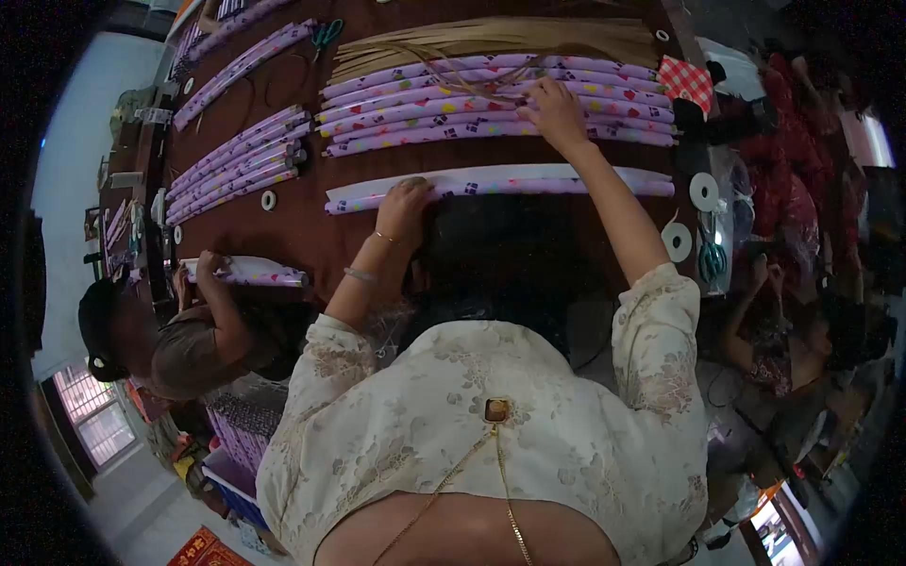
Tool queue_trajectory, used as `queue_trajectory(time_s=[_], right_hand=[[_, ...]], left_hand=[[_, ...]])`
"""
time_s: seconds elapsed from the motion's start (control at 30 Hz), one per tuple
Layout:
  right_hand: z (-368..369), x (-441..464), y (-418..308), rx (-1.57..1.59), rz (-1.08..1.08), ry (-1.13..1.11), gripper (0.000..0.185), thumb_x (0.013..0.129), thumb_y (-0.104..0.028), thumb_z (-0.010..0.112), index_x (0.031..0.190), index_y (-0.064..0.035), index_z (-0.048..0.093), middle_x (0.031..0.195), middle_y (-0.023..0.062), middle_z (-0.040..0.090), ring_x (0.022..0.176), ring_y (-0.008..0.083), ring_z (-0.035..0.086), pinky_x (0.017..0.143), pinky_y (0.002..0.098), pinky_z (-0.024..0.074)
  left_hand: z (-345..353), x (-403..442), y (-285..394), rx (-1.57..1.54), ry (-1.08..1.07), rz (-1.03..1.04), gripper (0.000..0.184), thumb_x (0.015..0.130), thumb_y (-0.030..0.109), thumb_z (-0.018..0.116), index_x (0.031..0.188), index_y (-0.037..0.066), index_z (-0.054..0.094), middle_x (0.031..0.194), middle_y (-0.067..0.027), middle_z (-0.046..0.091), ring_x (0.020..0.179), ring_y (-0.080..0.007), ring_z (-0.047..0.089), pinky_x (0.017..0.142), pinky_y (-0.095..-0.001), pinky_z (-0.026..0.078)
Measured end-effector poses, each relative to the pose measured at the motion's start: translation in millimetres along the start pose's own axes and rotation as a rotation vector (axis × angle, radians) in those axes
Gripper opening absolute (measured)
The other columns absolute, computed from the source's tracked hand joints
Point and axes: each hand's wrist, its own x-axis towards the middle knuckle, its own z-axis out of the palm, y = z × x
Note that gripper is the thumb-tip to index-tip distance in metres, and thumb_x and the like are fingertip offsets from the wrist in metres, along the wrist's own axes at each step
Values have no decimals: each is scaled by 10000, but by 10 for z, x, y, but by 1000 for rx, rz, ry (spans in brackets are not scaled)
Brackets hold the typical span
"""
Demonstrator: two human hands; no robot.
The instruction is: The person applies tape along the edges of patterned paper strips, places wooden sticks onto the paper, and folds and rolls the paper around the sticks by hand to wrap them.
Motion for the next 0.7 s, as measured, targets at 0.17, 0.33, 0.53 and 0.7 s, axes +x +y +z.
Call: queue_trajectory(time_s=[0.17, 0.33, 0.53, 0.7], right_hand=[[255, 322, 18, -95, -96, -107, 239, 729, -260, 653, 878, -83, 592, 956, 44, 543, 940, 253, 512, 798, 400, 384], [146, 441, 3, 10, -157, -46, 155, 811, -225, 563, 851, -77, 590, 829, 62, 583, 843, 259, 548, 755, 383, 387], [-4, 592, 68, -123, -189, -96, 130, 833, -194, 524, 865, -88, 593, 826, 101, 607, 830, 273, 559, 766, 389, 385], [-14, 711, 146, -277, -275, -135, 161, 767, -115, 530, 915, -88, 591, 833, 92, 617, 804, 246, 575, 817, 380, 377]], left_hand=[[74, -52, -70, -66, 102, 19, 211, 733, 115, 599, 942, 83, 607, 961, -74, 574, 922, -263, 549, 786, -375, 448], [-40, 8, 74, 35, 188, 11, 231, 706, 112, 626, 934, 88, 608, 975, -68, 556, 946, -256, 531, 779, -377, 441], [-97, 174, 167, -32, 216, -8, 238, 703, 124, 646, 934, 80, 608, 989, -64, 552, 973, -251, 525, 797, -371, 432], [-211, 443, 288, -57, 307, 46, 223, 719, 125, 642, 935, 75, 608, 992, -63, 556, 1005, -239, 520, 830, -364, 412]])
